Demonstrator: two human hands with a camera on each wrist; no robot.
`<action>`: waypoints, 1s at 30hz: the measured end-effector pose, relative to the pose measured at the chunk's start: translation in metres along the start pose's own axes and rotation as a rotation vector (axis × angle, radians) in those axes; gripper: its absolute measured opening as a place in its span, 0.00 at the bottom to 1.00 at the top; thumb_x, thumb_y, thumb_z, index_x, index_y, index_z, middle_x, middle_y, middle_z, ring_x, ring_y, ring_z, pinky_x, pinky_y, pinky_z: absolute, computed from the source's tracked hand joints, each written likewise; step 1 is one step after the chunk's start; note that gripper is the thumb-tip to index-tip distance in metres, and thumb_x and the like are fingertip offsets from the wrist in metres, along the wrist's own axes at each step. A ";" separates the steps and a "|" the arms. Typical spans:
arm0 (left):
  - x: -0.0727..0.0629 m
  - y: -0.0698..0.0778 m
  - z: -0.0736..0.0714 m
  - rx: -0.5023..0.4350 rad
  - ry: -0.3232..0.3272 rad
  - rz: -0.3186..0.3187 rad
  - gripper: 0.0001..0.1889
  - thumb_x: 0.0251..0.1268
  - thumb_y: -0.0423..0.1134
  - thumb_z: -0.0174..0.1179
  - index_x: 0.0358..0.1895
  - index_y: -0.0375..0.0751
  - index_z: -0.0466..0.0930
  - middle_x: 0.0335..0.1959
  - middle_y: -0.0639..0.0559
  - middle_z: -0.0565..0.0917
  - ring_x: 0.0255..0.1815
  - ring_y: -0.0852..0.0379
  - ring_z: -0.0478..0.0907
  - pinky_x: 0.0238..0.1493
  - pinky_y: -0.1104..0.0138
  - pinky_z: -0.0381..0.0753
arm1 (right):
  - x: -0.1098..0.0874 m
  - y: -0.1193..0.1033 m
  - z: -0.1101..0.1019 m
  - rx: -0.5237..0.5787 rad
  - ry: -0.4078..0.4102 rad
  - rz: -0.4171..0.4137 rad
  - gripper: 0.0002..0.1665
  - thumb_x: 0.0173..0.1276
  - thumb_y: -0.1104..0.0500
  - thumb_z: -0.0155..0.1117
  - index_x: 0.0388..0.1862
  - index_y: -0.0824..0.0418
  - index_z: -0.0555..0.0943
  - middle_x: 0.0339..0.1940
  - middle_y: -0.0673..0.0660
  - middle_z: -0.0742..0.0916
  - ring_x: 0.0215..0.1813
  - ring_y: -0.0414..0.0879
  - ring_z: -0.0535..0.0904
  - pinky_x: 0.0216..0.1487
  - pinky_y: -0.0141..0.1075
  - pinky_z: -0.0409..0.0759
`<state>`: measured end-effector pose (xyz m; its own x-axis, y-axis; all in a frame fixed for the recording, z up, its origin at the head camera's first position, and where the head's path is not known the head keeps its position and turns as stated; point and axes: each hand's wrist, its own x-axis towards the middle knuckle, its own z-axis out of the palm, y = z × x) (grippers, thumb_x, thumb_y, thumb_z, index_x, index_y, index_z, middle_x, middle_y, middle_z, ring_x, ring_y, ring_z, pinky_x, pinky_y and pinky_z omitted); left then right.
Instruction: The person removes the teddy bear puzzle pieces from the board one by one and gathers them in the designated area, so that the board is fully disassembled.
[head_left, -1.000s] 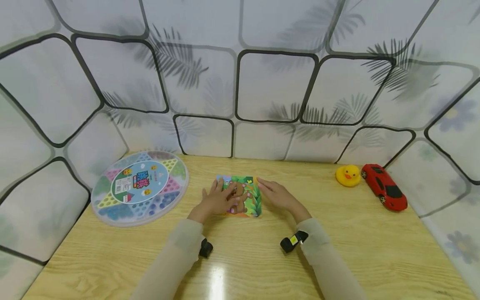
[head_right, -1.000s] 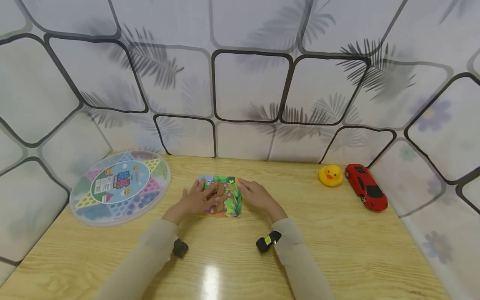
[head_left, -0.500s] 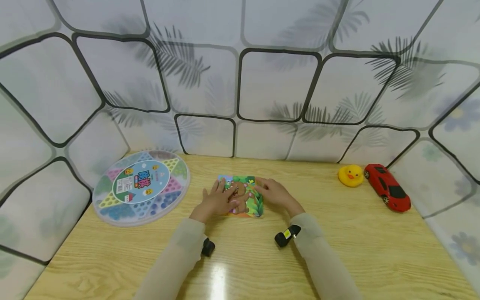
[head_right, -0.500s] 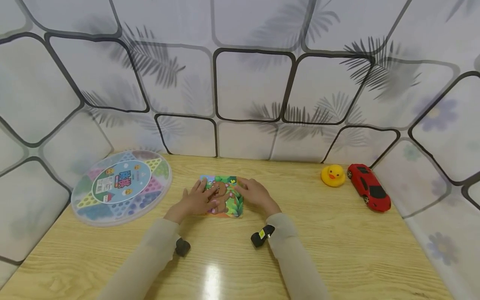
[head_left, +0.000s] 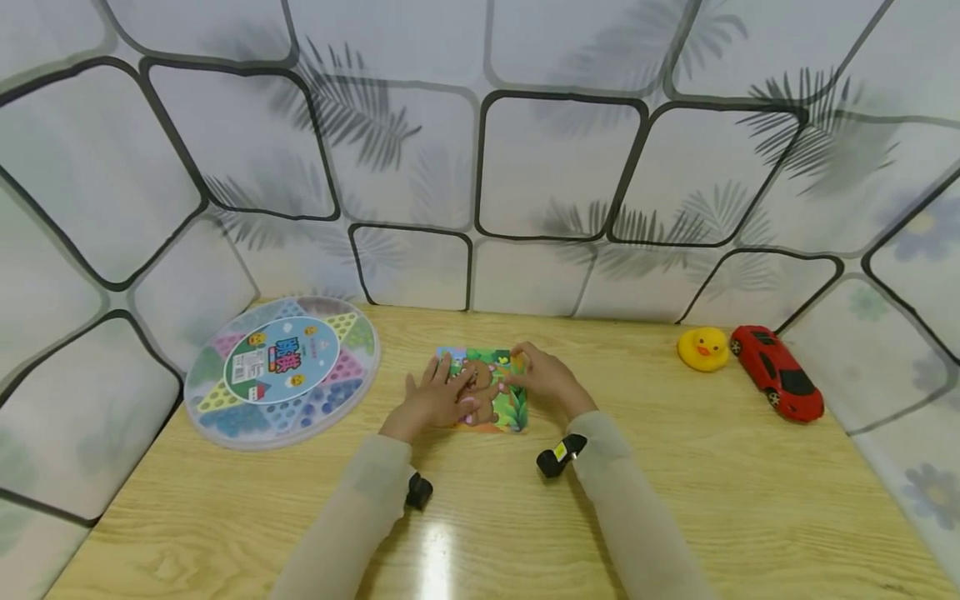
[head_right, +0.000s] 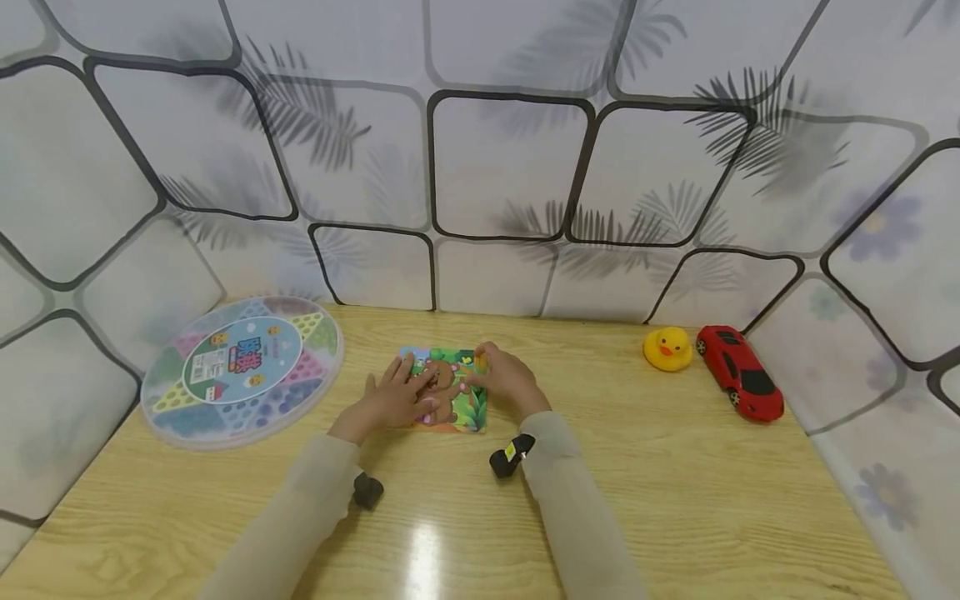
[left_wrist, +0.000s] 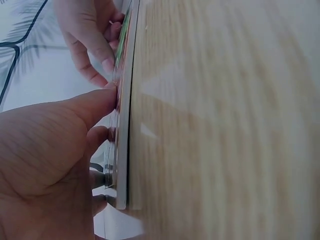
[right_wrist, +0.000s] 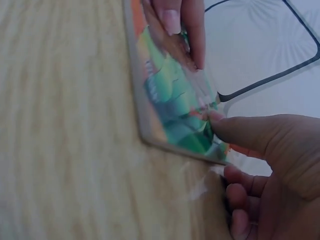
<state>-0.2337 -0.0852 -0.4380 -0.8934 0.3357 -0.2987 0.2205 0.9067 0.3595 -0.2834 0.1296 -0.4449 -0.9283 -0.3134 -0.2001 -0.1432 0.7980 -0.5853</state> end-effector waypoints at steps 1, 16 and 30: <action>0.000 0.000 0.000 0.001 -0.001 -0.001 0.34 0.72 0.58 0.43 0.76 0.54 0.47 0.76 0.38 0.36 0.76 0.40 0.31 0.65 0.33 0.36 | 0.001 -0.001 0.000 0.011 -0.010 0.016 0.30 0.64 0.48 0.65 0.62 0.56 0.69 0.50 0.62 0.81 0.50 0.56 0.77 0.52 0.51 0.73; 0.000 0.005 -0.004 0.000 -0.040 -0.032 0.35 0.71 0.59 0.44 0.76 0.55 0.45 0.76 0.39 0.36 0.76 0.41 0.30 0.65 0.34 0.36 | 0.014 -0.009 -0.011 0.055 -0.119 0.036 0.31 0.61 0.57 0.70 0.57 0.64 0.65 0.59 0.66 0.75 0.61 0.60 0.69 0.61 0.52 0.67; 0.002 0.004 -0.006 0.026 -0.065 -0.040 0.36 0.70 0.61 0.44 0.76 0.56 0.43 0.76 0.40 0.35 0.76 0.42 0.30 0.65 0.33 0.38 | 0.016 -0.008 -0.009 0.099 -0.067 -0.010 0.32 0.57 0.62 0.71 0.55 0.67 0.65 0.37 0.59 0.75 0.42 0.52 0.71 0.49 0.45 0.71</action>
<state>-0.2369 -0.0828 -0.4317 -0.8746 0.3141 -0.3693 0.1959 0.9257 0.3235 -0.3002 0.1229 -0.4368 -0.9017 -0.3571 -0.2439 -0.1145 0.7411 -0.6616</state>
